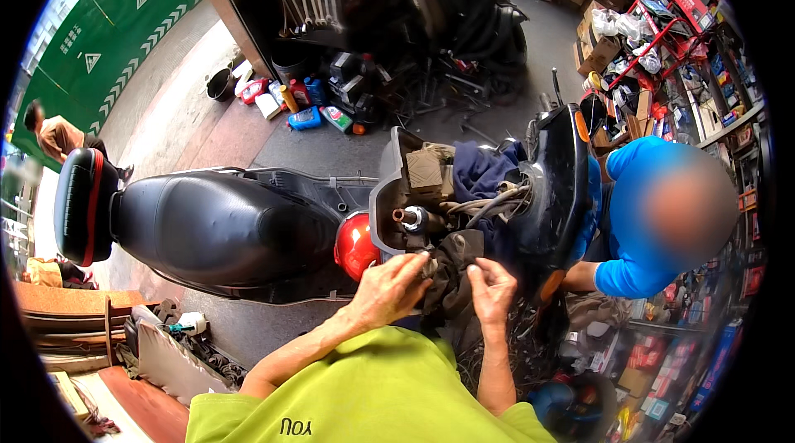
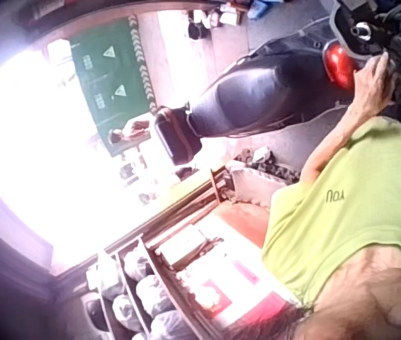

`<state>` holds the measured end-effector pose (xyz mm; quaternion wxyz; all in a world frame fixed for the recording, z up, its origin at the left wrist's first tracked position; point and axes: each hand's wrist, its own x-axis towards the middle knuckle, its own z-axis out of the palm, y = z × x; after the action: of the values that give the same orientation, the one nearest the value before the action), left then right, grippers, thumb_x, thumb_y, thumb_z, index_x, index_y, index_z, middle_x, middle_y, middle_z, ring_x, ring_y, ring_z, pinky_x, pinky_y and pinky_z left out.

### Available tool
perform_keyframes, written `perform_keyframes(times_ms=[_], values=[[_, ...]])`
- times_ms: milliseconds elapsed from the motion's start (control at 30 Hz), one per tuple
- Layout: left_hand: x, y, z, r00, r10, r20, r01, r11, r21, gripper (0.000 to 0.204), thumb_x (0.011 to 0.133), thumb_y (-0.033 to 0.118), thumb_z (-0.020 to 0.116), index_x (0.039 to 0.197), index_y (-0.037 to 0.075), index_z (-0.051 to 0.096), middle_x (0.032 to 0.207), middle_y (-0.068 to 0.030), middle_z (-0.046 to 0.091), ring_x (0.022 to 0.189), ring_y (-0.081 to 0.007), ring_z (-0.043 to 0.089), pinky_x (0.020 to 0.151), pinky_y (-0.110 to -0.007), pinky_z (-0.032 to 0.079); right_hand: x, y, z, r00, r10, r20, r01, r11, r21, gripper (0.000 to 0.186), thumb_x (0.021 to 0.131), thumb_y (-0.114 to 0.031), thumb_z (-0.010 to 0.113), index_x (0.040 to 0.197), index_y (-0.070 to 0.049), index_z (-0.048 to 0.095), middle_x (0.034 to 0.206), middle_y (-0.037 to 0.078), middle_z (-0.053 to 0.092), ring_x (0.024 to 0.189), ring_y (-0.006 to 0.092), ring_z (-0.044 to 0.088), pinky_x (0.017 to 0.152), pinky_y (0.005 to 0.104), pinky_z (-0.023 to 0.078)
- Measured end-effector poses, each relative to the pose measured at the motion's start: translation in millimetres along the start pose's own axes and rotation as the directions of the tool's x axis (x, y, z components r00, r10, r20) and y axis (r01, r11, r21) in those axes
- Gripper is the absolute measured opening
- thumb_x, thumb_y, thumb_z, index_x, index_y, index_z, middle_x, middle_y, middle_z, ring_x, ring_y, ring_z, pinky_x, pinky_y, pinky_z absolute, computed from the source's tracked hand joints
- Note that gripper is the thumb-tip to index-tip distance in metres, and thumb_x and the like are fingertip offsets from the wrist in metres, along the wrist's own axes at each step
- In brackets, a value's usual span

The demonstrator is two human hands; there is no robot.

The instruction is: The person works on a scooter's engine area, removing a red helmet, manipulating internal components, and handling a small gear-like part. Another person assists with tools nearby.

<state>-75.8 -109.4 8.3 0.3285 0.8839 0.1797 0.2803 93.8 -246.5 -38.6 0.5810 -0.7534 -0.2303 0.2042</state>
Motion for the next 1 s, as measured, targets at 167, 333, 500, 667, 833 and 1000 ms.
perform_keyframes(times_ms=[167,333,500,667,833,1000], values=[[-1.4,28.3,30.2,0.971,-0.117,0.207,0.063,0.967,0.248,0.085,0.079,0.047,0.072,0.137,-0.008,0.042,0.128,-0.0208,0.056,0.103,-0.0285,0.060,0.087,-0.039,0.041,18.6,-46.4,-9.0,0.927,0.366,0.084,-0.331,0.690,0.643,0.006,0.092,-0.010,0.064,0.094,-0.004,0.064,0.085,0.003,0.069,0.071,0.0107,0.064,0.068,0.0227,0.052],[-17.0,21.4,43.8,0.970,-0.044,0.237,-0.018,0.967,0.253,0.064,0.065,0.022,0.073,0.122,-0.003,0.056,0.104,-0.0141,0.060,0.087,-0.0268,0.056,0.079,-0.041,0.038,42.4,-46.5,28.2,0.996,0.067,0.051,-0.084,0.869,0.488,0.015,0.092,-0.006,0.064,0.106,-0.001,0.061,0.093,0.006,0.068,0.080,0.0102,0.063,0.074,0.0219,0.051],[-29.6,14.2,49.0,0.968,0.024,0.250,-0.126,0.907,0.402,0.036,0.074,0.025,0.073,0.100,0.003,0.063,0.094,-0.0077,0.062,0.091,-0.0234,0.055,0.081,-0.039,0.039,64.4,-26.6,79.2,0.829,-0.076,0.554,0.016,0.993,0.113,0.064,0.080,-0.004,0.070,0.138,0.005,0.043,0.134,0.022,0.053,0.097,0.0230,0.063,0.084,0.0328,0.053],[-35.3,3.5,44.2,0.973,0.027,0.228,-0.095,0.951,0.294,0.034,0.077,0.020,0.071,0.106,0.003,0.063,0.095,-0.0074,0.062,0.095,-0.0234,0.056,0.084,-0.039,0.039,61.3,-26.1,91.7,0.757,-0.339,0.559,0.622,0.636,-0.456,0.076,0.063,-0.002,0.078,0.132,0.001,0.045,0.117,0.021,0.049,0.095,0.0383,0.062,0.080,0.0396,0.055],[-28.2,-3.5,30.8,0.966,0.134,-0.223,-0.096,0.981,0.171,0.035,0.077,0.009,0.071,0.110,0.002,0.062,0.098,-0.0108,0.060,0.097,-0.0261,0.058,0.087,-0.042,0.041,56.9,-19.5,114.8,0.848,-0.321,0.422,0.530,0.500,-0.684,0.052,0.064,-0.014,0.081,0.104,-0.004,0.049,0.101,0.016,0.049,0.083,0.0374,0.063,0.067,0.0427,0.054],[14.8,-24.8,32.4,0.886,-0.189,-0.424,0.296,0.934,0.202,0.039,0.081,0.016,0.066,0.116,0.000,0.060,0.109,-0.0156,0.058,0.100,-0.0327,0.055,0.086,-0.042,0.041,63.1,-12.8,125.8,0.731,-0.477,0.489,0.680,0.442,-0.585,0.013,0.088,-0.019,0.057,0.091,-0.008,0.051,0.085,0.011,0.051,0.069,0.0325,0.063,0.052,0.0413,0.050]])
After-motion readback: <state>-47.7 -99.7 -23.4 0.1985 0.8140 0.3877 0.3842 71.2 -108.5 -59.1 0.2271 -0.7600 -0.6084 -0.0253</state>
